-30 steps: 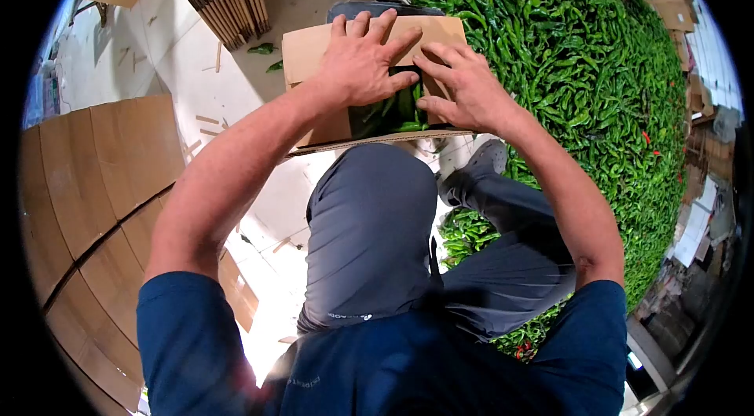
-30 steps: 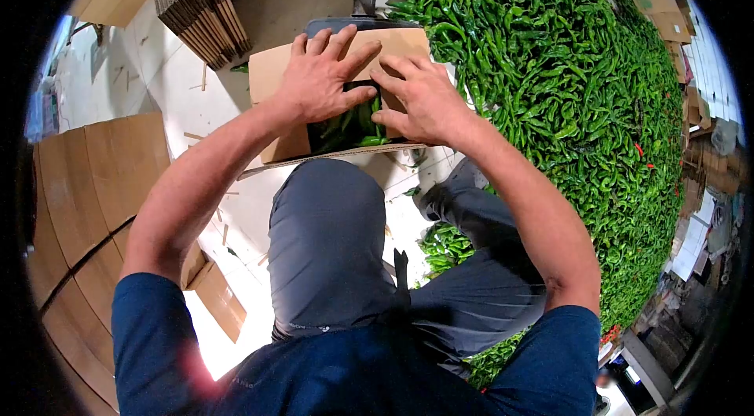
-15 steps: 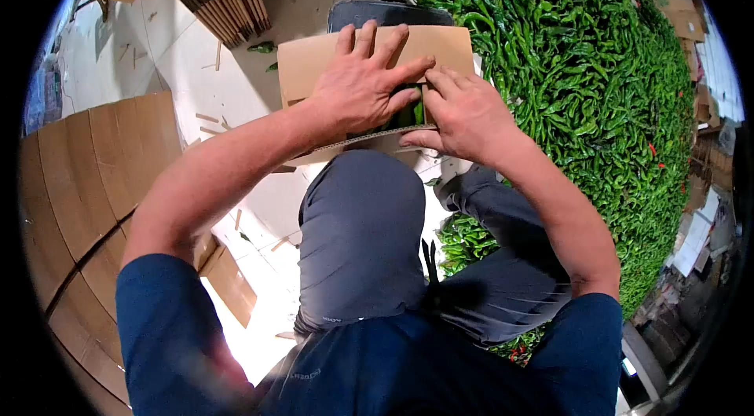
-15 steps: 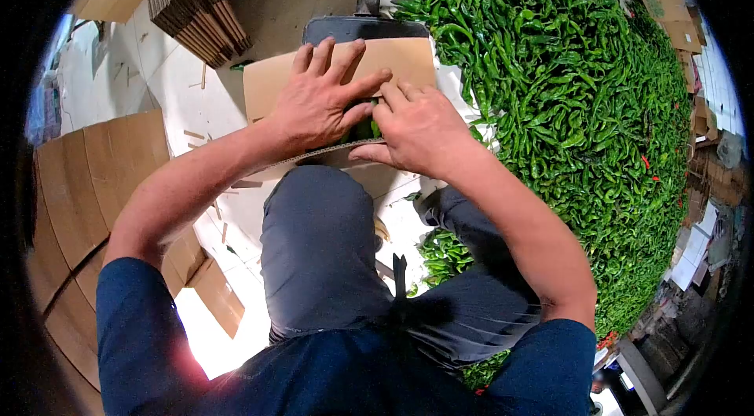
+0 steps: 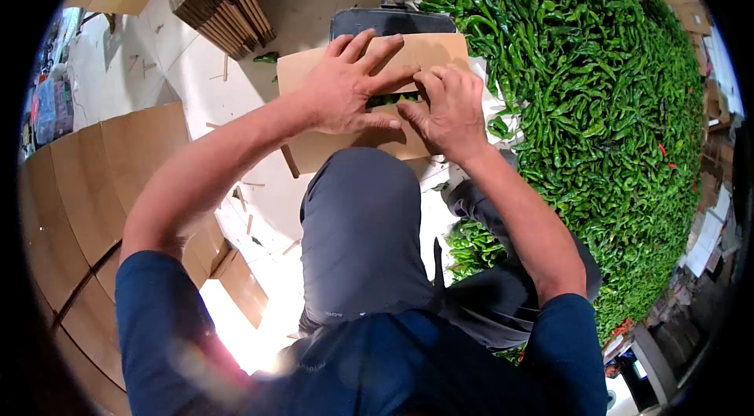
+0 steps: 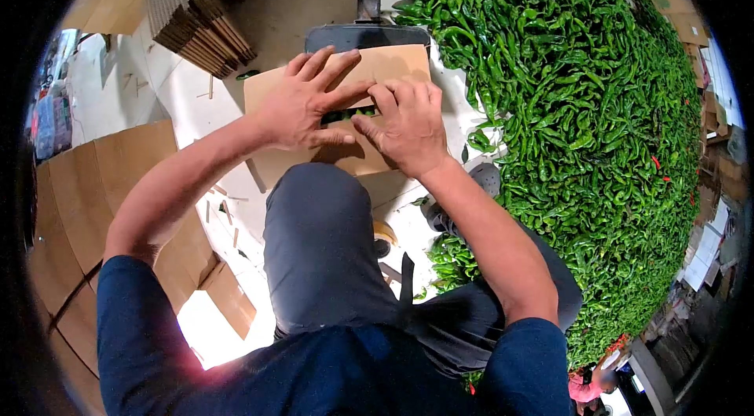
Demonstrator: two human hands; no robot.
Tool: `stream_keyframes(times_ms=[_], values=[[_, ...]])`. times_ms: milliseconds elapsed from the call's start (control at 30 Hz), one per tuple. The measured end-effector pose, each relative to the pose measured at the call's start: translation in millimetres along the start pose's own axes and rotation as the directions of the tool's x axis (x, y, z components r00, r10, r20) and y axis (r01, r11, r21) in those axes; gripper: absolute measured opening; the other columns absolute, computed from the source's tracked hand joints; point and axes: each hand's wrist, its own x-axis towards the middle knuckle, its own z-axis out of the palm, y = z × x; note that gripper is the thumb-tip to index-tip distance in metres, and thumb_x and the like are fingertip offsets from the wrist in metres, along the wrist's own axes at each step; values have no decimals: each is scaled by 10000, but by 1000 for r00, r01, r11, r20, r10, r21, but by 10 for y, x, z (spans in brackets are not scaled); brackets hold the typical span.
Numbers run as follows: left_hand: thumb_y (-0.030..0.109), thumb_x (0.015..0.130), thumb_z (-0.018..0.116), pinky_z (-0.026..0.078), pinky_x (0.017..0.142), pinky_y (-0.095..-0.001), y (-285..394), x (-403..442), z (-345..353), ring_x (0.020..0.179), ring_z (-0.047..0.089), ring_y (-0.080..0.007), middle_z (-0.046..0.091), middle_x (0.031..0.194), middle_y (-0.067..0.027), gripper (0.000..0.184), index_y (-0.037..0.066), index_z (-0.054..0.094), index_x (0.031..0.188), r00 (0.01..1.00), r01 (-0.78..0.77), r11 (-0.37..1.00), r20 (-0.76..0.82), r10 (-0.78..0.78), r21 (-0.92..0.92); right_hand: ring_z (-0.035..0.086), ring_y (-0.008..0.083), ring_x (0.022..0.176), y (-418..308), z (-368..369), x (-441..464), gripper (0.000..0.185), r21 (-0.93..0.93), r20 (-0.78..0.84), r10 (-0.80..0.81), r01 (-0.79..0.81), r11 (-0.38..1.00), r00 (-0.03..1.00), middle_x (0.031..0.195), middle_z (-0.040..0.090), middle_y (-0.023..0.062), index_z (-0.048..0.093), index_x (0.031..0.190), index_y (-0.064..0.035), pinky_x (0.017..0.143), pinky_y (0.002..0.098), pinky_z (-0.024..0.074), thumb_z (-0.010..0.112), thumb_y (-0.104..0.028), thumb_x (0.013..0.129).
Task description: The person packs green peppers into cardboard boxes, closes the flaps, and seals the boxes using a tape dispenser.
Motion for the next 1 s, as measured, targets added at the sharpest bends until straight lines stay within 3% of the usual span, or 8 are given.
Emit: stream_keyframes(times_ms=[67, 233, 467, 600, 700, 733, 800, 1000], values=[[757, 971, 339, 187, 1213, -564, 96, -83, 44, 1502, 253, -432, 276, 1657, -138, 735, 353, 344, 1585, 1000, 6, 994, -2, -6, 113, 537, 307, 1096, 0, -39, -5, 400, 27, 16, 5, -5, 1000, 1000, 1133, 583, 80, 631, 1126, -136, 1007, 506, 357, 706, -448, 887], [774, 965, 295, 181, 1196, -589, 208, -455, 35, 1478, 289, -452, 294, 1615, -244, 767, 331, 335, 1590, 951, 308, 918, -71, -299, 250, 538, 336, 1122, 68, 18, -43, 319, 95, -11, 56, -54, 994, 998, 1123, 612, 96, 652, 1110, -127, 1028, 502, 346, 686, -380, 920], [764, 967, 311, 192, 1188, -570, 34, -463, 131, 1426, 342, -448, 337, 1587, -247, 737, 342, 385, 1567, 954, 282, 931, -167, -248, 232, 424, 386, 1370, 92, 135, 113, 552, -83, -96, 191, -199, 976, 977, 1443, 517, 187, 569, 1345, -29, 1126, 525, 296, 573, -448, 984], [692, 1004, 334, 214, 1180, -545, 67, -481, 120, 1405, 369, -424, 366, 1573, -228, 633, 370, 429, 1541, 947, 285, 936, -208, -243, 206, 399, 387, 1410, 43, 89, 155, 587, -64, 17, 270, -268, 961, 963, 1492, 479, 194, 515, 1430, -30, 1114, 540, 346, 543, -421, 993], [598, 1026, 382, 221, 1172, -530, 4, -458, 143, 1369, 407, -388, 427, 1514, -203, 546, 373, 464, 1517, 936, 289, 947, -249, -248, 141, 392, 392, 1415, -119, -200, 466, 601, -334, 319, 376, -268, 904, 870, 1517, 452, 199, 504, 1444, -34, 1099, 544, 385, 545, -420, 985], [581, 1029, 392, 225, 1167, -527, 3, -455, 144, 1357, 419, -380, 442, 1498, -197, 535, 369, 471, 1513, 935, 290, 950, -249, -254, 120, 409, 393, 1402, -81, -107, 460, 610, -313, 191, 386, -316, 895, 903, 1522, 447, 201, 503, 1445, -34, 1095, 541, 396, 546, -427, 981], [551, 1026, 414, 239, 1154, -518, 71, -424, 111, 1330, 439, -360, 477, 1456, -184, 527, 319, 503, 1491, 916, 352, 933, -231, -328, 71, 443, 396, 1376, 64, 205, 436, 628, -256, -72, 407, -411, 875, 911, 1531, 436, 205, 501, 1448, -34, 1086, 533, 418, 549, -442, 974], [525, 980, 500, 300, 1089, -500, 203, -11, 303, 1241, 516, -333, 600, 1262, -176, 515, 134, 623, 1292, 712, 609, 790, -389, -585, -73, 480, 500, 1315, 167, 93, 536, 709, -81, 237, 443, -437, 896, 865, 1546, 409, 228, 443, 1497, -50, 1109, 533, 410, 533, -502, 959]])
